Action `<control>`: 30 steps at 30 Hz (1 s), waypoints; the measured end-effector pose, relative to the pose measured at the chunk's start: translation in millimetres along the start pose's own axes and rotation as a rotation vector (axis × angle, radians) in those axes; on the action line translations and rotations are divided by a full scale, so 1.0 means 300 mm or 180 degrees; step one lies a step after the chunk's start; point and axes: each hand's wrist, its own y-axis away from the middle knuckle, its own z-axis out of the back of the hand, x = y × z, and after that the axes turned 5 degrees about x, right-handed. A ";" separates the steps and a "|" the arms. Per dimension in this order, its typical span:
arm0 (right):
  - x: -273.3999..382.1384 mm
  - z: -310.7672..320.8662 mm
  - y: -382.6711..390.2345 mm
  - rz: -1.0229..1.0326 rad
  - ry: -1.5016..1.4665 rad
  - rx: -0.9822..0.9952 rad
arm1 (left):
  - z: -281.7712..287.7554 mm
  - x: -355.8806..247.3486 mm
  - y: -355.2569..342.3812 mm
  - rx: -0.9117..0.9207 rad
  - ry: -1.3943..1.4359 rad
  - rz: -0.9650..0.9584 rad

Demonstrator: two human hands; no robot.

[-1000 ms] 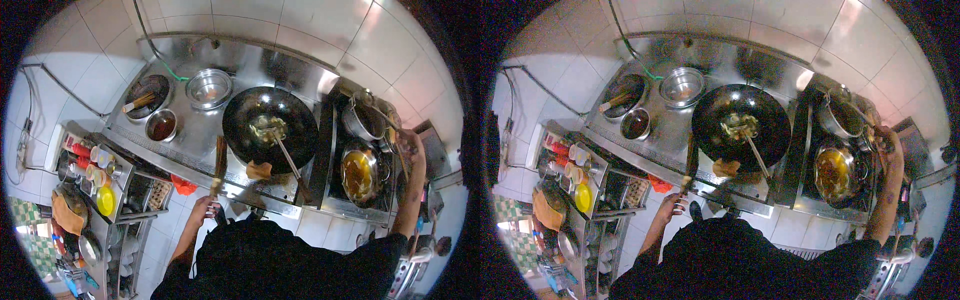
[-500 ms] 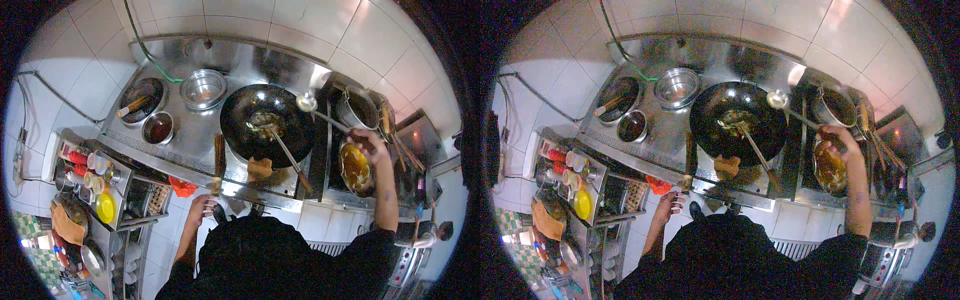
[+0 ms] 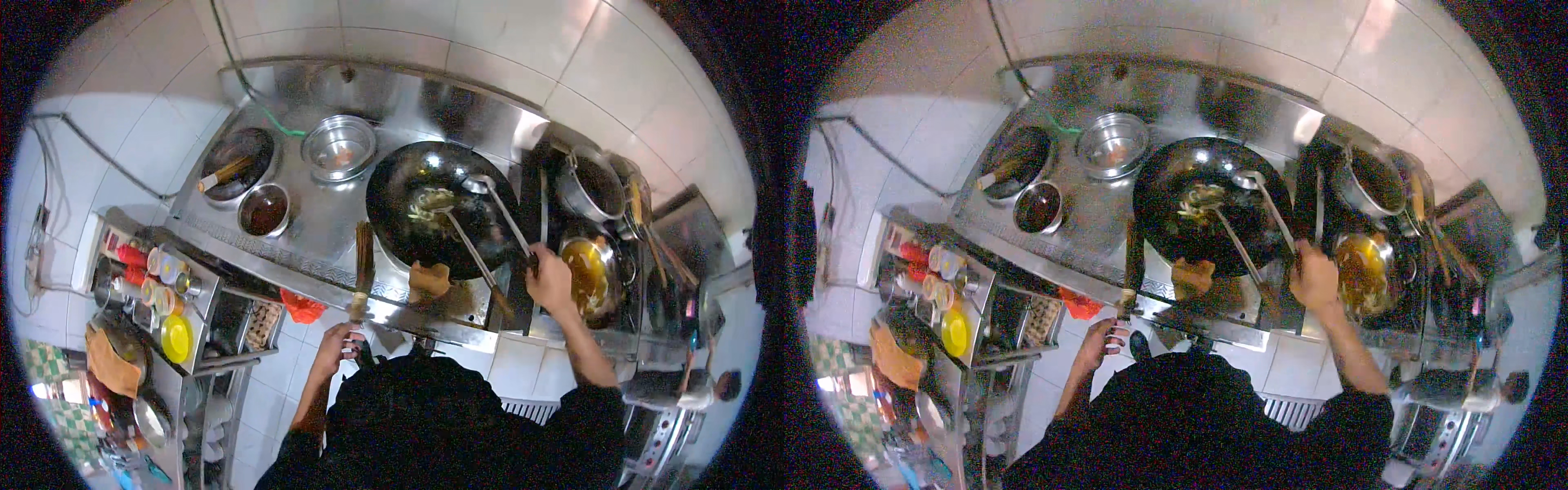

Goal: The person prepares food in a commercial kitchen by first arranging ingredients on a plate, then transferring them to a wok to stir-fry while adding liquids and seasonings from various containers and a ladle.

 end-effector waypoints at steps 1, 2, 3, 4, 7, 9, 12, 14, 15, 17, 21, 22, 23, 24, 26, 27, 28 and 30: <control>-0.023 -0.011 0.011 0.0072 0.0015 0.0039 | -0.007 0.003 -0.006 -0.0019 -0.0081 -0.0024; -0.054 -0.034 0.017 0.0051 -0.0185 -0.0125 | -0.003 0.014 -0.005 -0.0063 -0.0162 -0.0028; -0.071 -0.055 0.025 0.0032 -0.0389 -0.0281 | 0.007 0.040 -0.026 -0.0052 -0.0139 -0.0032; -0.054 -0.028 0.032 -0.0209 -0.0832 -0.0076 | 0.021 0.053 -0.045 -0.0027 -0.0148 0.0021; -0.076 -0.021 0.060 -0.0755 -0.3075 0.0362 | 0.042 0.063 -0.047 0.0010 -0.0393 -0.0046; 0.043 0.038 0.092 -0.0668 -0.3271 0.0548 | 0.031 0.023 0.006 -0.0142 -0.0095 0.0050; 0.265 0.085 0.097 -0.0629 -0.3807 0.1083 | 0.075 0.012 0.062 -0.0486 0.0391 -0.0008; 0.417 0.078 0.090 -0.0518 -0.4055 0.1685 | 0.134 -0.019 0.090 -0.0576 0.0290 -0.0013; 0.464 0.025 0.087 -0.0478 -0.4061 0.1893 | 0.183 -0.027 0.089 -0.0601 0.0203 0.0029; 0.615 -0.083 0.060 -0.0035 -0.3663 0.2007 | 0.267 -0.060 0.053 -0.0596 0.0170 -0.0073; 0.894 -0.496 0.039 -0.0272 -0.3814 0.2067 | 0.424 -0.184 -0.010 -0.0718 0.0148 -0.0227; 0.949 -0.642 0.044 -0.0078 -0.3667 0.1766 | 0.489 -0.171 -0.028 -0.0618 0.0095 -0.0433; 0.991 -0.812 0.048 0.0086 -0.3513 0.1441 | 0.534 -0.195 -0.043 -0.0697 -0.0044 -0.0308; 1.036 -0.939 0.036 0.0043 -0.3532 0.1352 | 0.568 -0.227 -0.047 -0.0638 -0.0042 -0.0371; 1.118 -1.068 0.034 0.0188 -0.2345 0.0738 | 0.654 -0.244 -0.060 -0.0573 -0.0103 -0.0336; 1.169 -1.096 0.038 0.0210 -0.1933 0.0550 | 0.706 -0.232 -0.059 -0.0540 -0.0094 -0.0316; 1.220 -1.112 0.031 -0.0030 -0.1707 0.0572 | 0.745 -0.247 -0.069 -0.0479 -0.0098 -0.0285; 1.302 -1.161 0.007 -0.0441 -0.2299 0.0392 | 0.802 -0.272 -0.089 -0.0436 -0.0173 -0.0131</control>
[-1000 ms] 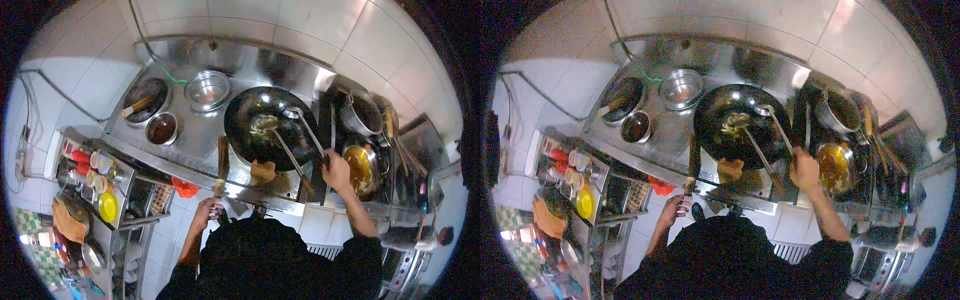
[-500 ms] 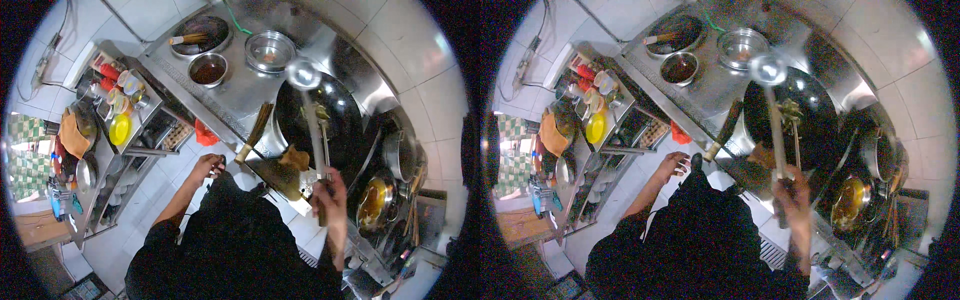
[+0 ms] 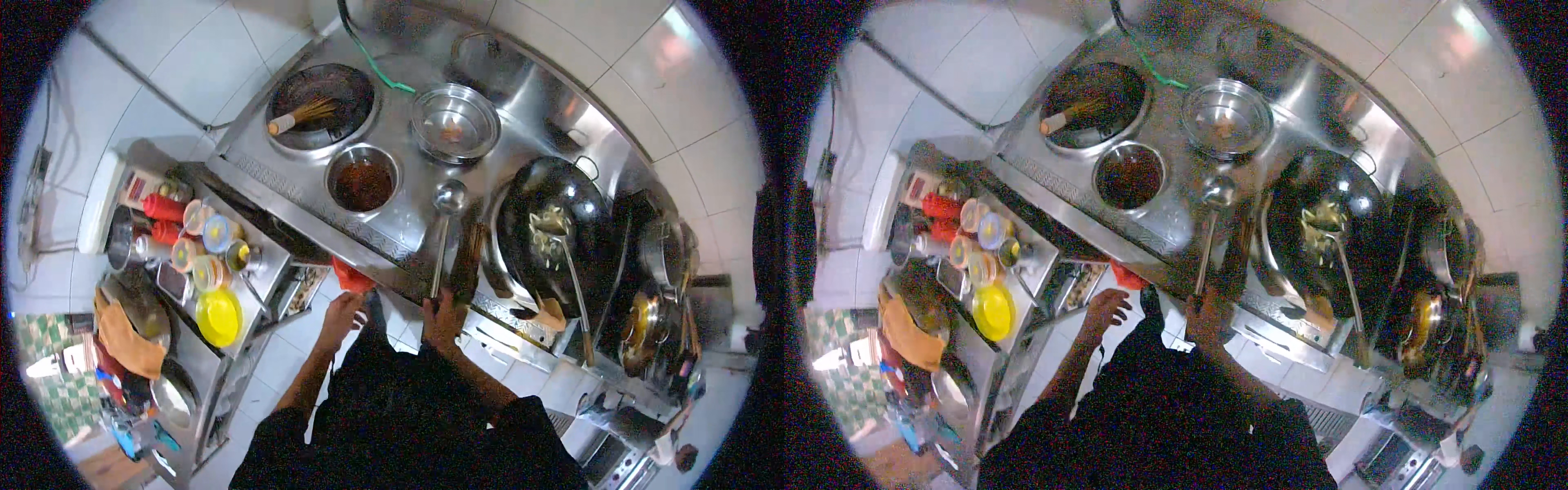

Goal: The person prepares food in a commercial kitchen by first arranging ingredients on a plate, then transferring them to a wok to stir-fry while adding liquids and seasonings from various containers and a ladle.

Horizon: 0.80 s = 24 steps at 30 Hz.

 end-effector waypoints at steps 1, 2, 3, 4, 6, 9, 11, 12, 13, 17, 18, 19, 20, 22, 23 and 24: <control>0.010 -0.041 -0.003 -0.0039 -0.0009 -0.0035 | 0.049 0.033 -0.020 -0.0011 -0.0077 0.0010; 0.005 -0.071 -0.011 0.0012 0.0590 -0.0099 | 0.072 0.009 -0.012 -0.0022 -0.0082 0.0108; -0.003 -0.098 -0.015 0.0050 0.1193 -0.0154 | 0.090 -0.013 -0.005 -0.0029 -0.0089 0.0210; -0.012 -0.124 -0.013 0.0154 0.1267 -0.0106 | 0.119 -0.005 -0.001 -0.0018 0.0009 0.0095; 0.034 -0.113 -0.058 -0.0233 0.1220 0.0344 | 0.159 0.001 -0.018 -0.0031 0.0074 0.0170; 0.171 -0.051 -0.149 -0.0622 0.1028 0.0749 | 0.205 -0.002 -0.040 0.0007 0.0281 0.0138; 0.134 -0.036 -0.220 -0.0009 0.1417 0.0867 | 0.214 -0.038 -0.077 -0.0127 0.0164 0.0287; 0.152 -0.026 -0.263 0.0147 0.1496 0.0796 | 0.223 -0.054 -0.068 -0.0054 0.0171 -0.0017; 0.183 -0.017 -0.310 0.0325 0.1578 0.0734 | 0.232 -0.077 -0.086 -0.0130 0.0097 0.0135; 0.351 0.033 -0.872 0.0307 0.0766 -0.0214 | 0.143 -0.404 -0.190 -0.0297 -0.1679 -0.1190; 0.439 0.065 -1.031 0.0448 0.0419 -0.0352 | 0.145 -0.475 -0.282 -0.0226 -0.2353 -0.1580; 0.333 0.067 -1.228 0.0481 0.0306 -0.0557 | 0.081 -0.603 -0.370 -0.0175 -0.2414 -0.2005; 0.217 0.075 -1.421 0.0511 0.0199 -0.0758 | -0.013 -0.738 -0.454 -0.0104 -0.2462 -0.2446; 0.111 0.081 -1.677 0.0669 -0.0126 -0.0935 | -0.126 -0.931 -0.635 -0.0004 -0.2945 -0.2758; 0.106 0.077 -1.750 0.0472 0.0414 -0.0532 | -0.164 -0.990 -0.736 0.0078 -0.2964 -0.2803; 0.099 0.053 -1.810 0.0375 0.0661 -0.0310 | -0.166 -0.983 -0.907 0.0010 -0.3291 -0.3101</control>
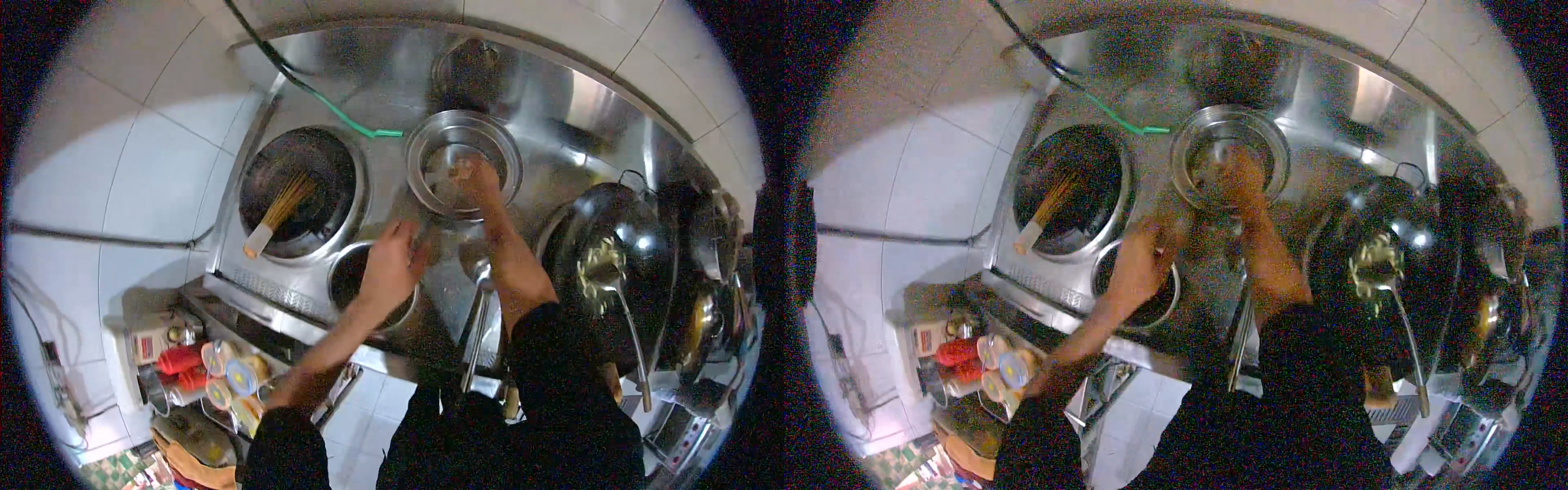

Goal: The person prepares food in a commercial kitchen by first arranging ingredients on a plate, then transferring them to a wok to stir-fry while adding liquids and seasonings from various containers and a ladle.

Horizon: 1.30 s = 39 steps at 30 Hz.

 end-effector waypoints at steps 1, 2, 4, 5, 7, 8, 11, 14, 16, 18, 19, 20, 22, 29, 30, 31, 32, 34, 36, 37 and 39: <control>-0.011 -0.027 -0.059 -0.0043 0.0250 0.0238 | -0.069 0.101 -0.100 0.0021 -0.0026 0.0026; -0.048 -0.069 -0.098 0.0329 0.0857 0.0225 | -0.149 0.189 -0.209 -0.0147 -0.0402 -0.0321; -0.116 -0.197 -0.147 0.0709 0.1442 0.0254 | -0.268 0.330 -0.385 -0.0503 -0.1166 -0.0995; -0.161 -0.260 -0.159 0.0621 0.1545 0.0293 | -0.310 0.358 -0.456 -0.0480 -0.1151 -0.0992; -0.258 -0.422 -0.169 0.0462 0.1754 0.0415 | -0.404 0.438 -0.553 0.0691 -0.0988 0.0323; -0.367 -0.438 -0.171 0.0266 0.1942 0.0420 | -0.500 0.461 -0.612 0.0752 -0.0895 0.0213; -0.514 -0.504 -0.262 -0.0111 0.2144 0.0461 | -0.699 0.560 -0.744 0.0495 -0.0922 -0.0660; -0.424 -0.580 -0.267 -0.0047 0.1898 0.0028 | -0.784 0.628 -0.798 0.0888 -0.1626 0.0126; -0.431 -0.574 -0.155 -0.0016 0.1784 -0.0425 | -0.827 0.625 -0.751 0.0838 -0.1472 -0.0218; -0.095 -0.562 -0.091 -0.0645 -0.0121 0.0360 | -0.755 0.838 -0.629 0.1005 -0.1534 0.0094; -0.112 -0.527 -0.106 -0.0675 -0.0082 0.0311 | -0.768 0.820 -0.643 0.1114 -0.1412 -0.0022; -0.158 -0.490 -0.142 -0.0695 0.0240 0.0502 | -0.785 0.773 -0.680 0.1094 -0.1379 -0.0120; -0.225 -0.457 -0.151 -0.0739 0.0569 0.0694 | -0.812 0.704 -0.725 0.1107 -0.1435 -0.0030; -0.233 -0.440 -0.117 -0.0506 0.0838 0.1248 | -0.821 0.745 -0.699 0.1231 -0.1365 -0.0219; -0.240 -0.428 -0.108 -0.0541 0.0759 0.1282 | -0.835 0.746 -0.694 0.1224 -0.1215 -0.0302; -0.247 -0.413 -0.100 -0.0576 0.0684 0.1312 | -0.854 0.751 -0.691 0.1212 -0.1062 -0.0389; -0.258 -0.394 -0.093 -0.0620 0.0613 0.1337 | -0.876 0.754 -0.689 0.1212 -0.1038 -0.0423; -0.268 -0.340 -0.086 -0.0677 0.0562 0.1332 | -0.925 0.769 -0.688 0.0817 0.0169 -0.0048; -0.109 -0.321 -0.113 -0.0639 0.0761 0.1586 | -0.904 0.940 -0.647 0.0524 -0.0444 -0.0298; -0.023 -0.307 -0.118 -0.0611 0.0851 0.1718 | -0.861 1.004 -0.623 0.0334 -0.0995 -0.0587; -0.147 -0.229 -0.071 -0.1168 0.1212 0.1938 | -0.922 0.814 -0.672 0.0895 -0.0457 -0.0556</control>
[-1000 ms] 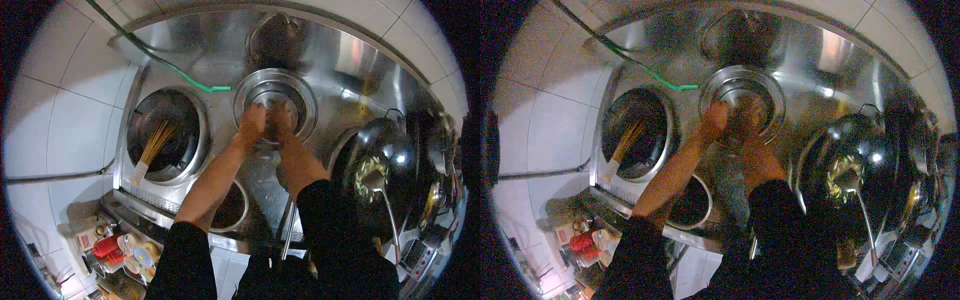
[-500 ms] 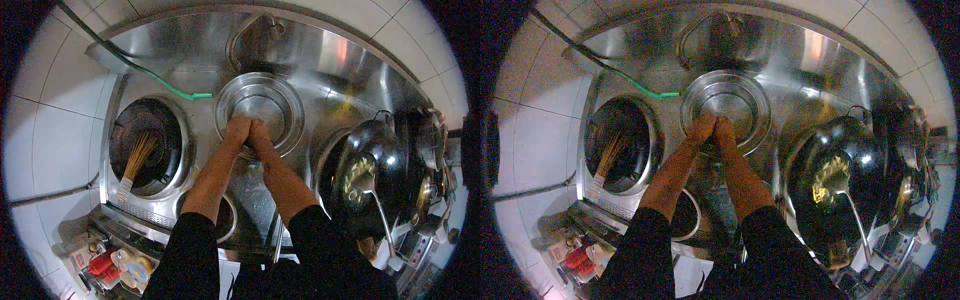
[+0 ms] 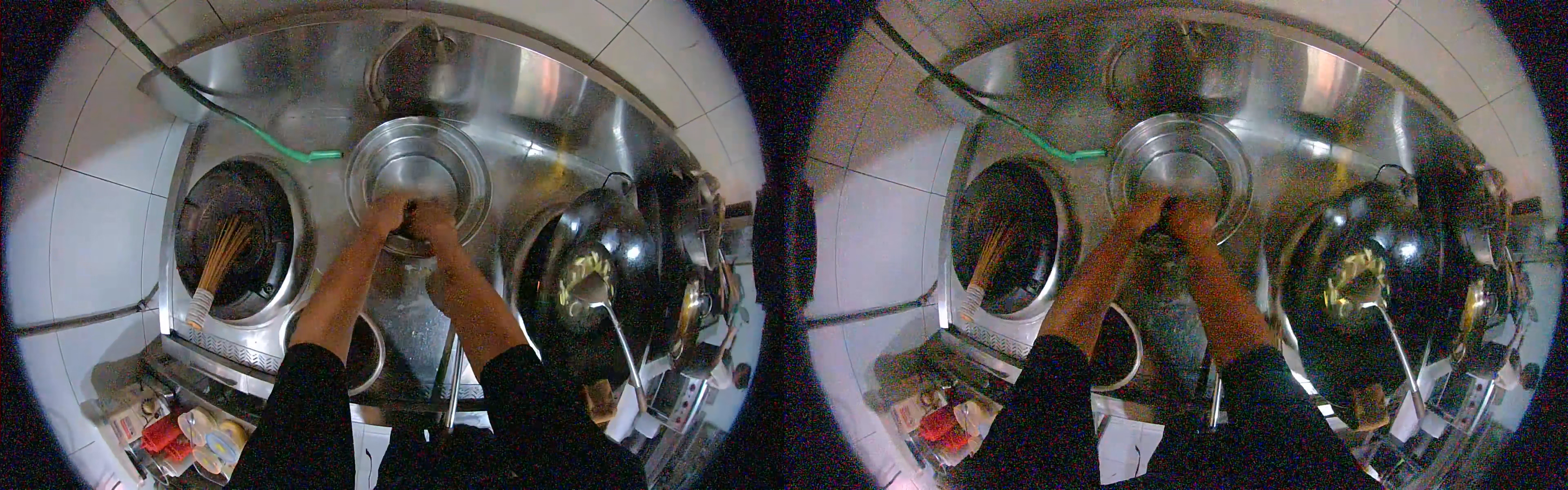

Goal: The person prepares food in a commercial kitchen by first arranging ingredients on a plate, then transferring them to a wok to stir-fry while adding liquids and seasonings from various containers and a ladle.

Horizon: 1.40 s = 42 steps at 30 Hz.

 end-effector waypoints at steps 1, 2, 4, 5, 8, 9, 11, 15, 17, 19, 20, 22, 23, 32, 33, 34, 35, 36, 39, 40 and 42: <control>-0.019 0.019 0.045 -0.0079 -0.0018 0.0016 | 0.034 -0.067 -0.027 0.0402 0.0366 0.0062; 0.060 0.051 0.111 -0.0224 -0.0040 -0.0422 | 0.063 -0.039 -0.010 0.0354 0.0311 0.0152; 0.100 0.064 0.131 -0.0378 -0.0068 -0.0899 | 0.103 -0.030 -0.008 0.1044 -0.0456 0.0344; 0.051 0.034 0.080 -0.0470 0.0013 -0.1031 | 0.118 -0.060 -0.024 0.1290 -0.0696 0.0333; -0.050 -0.044 -0.015 -0.0652 -0.0071 -0.0808 | 0.142 -0.146 -0.034 0.0709 -0.0081 -0.0190; -0.015 -0.064 -0.040 -0.0557 -0.0214 -0.0456 | 0.113 -0.095 -0.029 0.0777 0.0001 -0.0022; 0.037 -0.108 -0.075 -0.0264 -0.0093 -0.0424 | 0.075 0.011 0.004 0.0802 0.0046 0.0225; -0.232 -0.234 -0.251 0.0694 -0.0310 -0.1222 | 0.049 -0.153 -0.164 0.1140 -0.0137 -0.0035; -0.103 -0.166 -0.213 0.0923 -0.0094 -0.0386 | 0.027 -0.038 -0.082 0.1312 -0.0218 0.0272; -0.036 -0.108 -0.143 0.1007 0.0134 0.0426 | -0.022 0.016 -0.053 0.1493 -0.0217 0.0418; -0.021 -0.102 -0.112 0.0969 -0.0232 0.0277 | -0.023 0.020 -0.054 0.1532 -0.0243 0.0440; 0.000 -0.103 -0.071 0.0921 -0.0613 0.0106 | -0.024 0.024 -0.064 0.1585 -0.0276 0.0446; 0.004 -0.111 -0.063 0.0791 -0.0686 0.0079 | -0.025 0.025 -0.071 0.1610 -0.0284 0.0435; 0.018 -0.122 -0.145 0.1041 -0.0354 0.0027 | 0.029 0.054 -0.066 0.1368 -0.0585 0.0342; 0.032 -0.126 -0.145 0.1158 -0.0338 0.0043 | 0.061 0.048 -0.047 0.1126 -0.0512 0.0450; 0.007 -0.139 -0.148 0.1094 -0.0378 0.0040 | 0.110 -0.021 -0.049 0.0947 -0.0416 0.0477; -0.042 -0.162 -0.152 0.0894 -0.0333 -0.0090 | 0.174 -0.123 -0.062 0.1034 -0.0381 0.0378; -0.090 -0.185 -0.146 0.0677 -0.0300 -0.0223 | 0.282 -0.250 -0.071 0.0795 -0.0256 0.0434; 0.030 -0.135 -0.065 0.0546 0.0002 -0.0655 | 0.508 -0.329 -0.020 0.0156 -0.0250 0.0655; 0.098 -0.090 -0.019 0.0620 0.0019 -0.0645 | 0.551 -0.316 0.008 -0.0126 -0.0278 0.0710; 0.166 -0.003 0.092 0.0972 0.0647 -0.0336 | 0.613 -0.312 0.069 -0.0370 0.0112 0.0755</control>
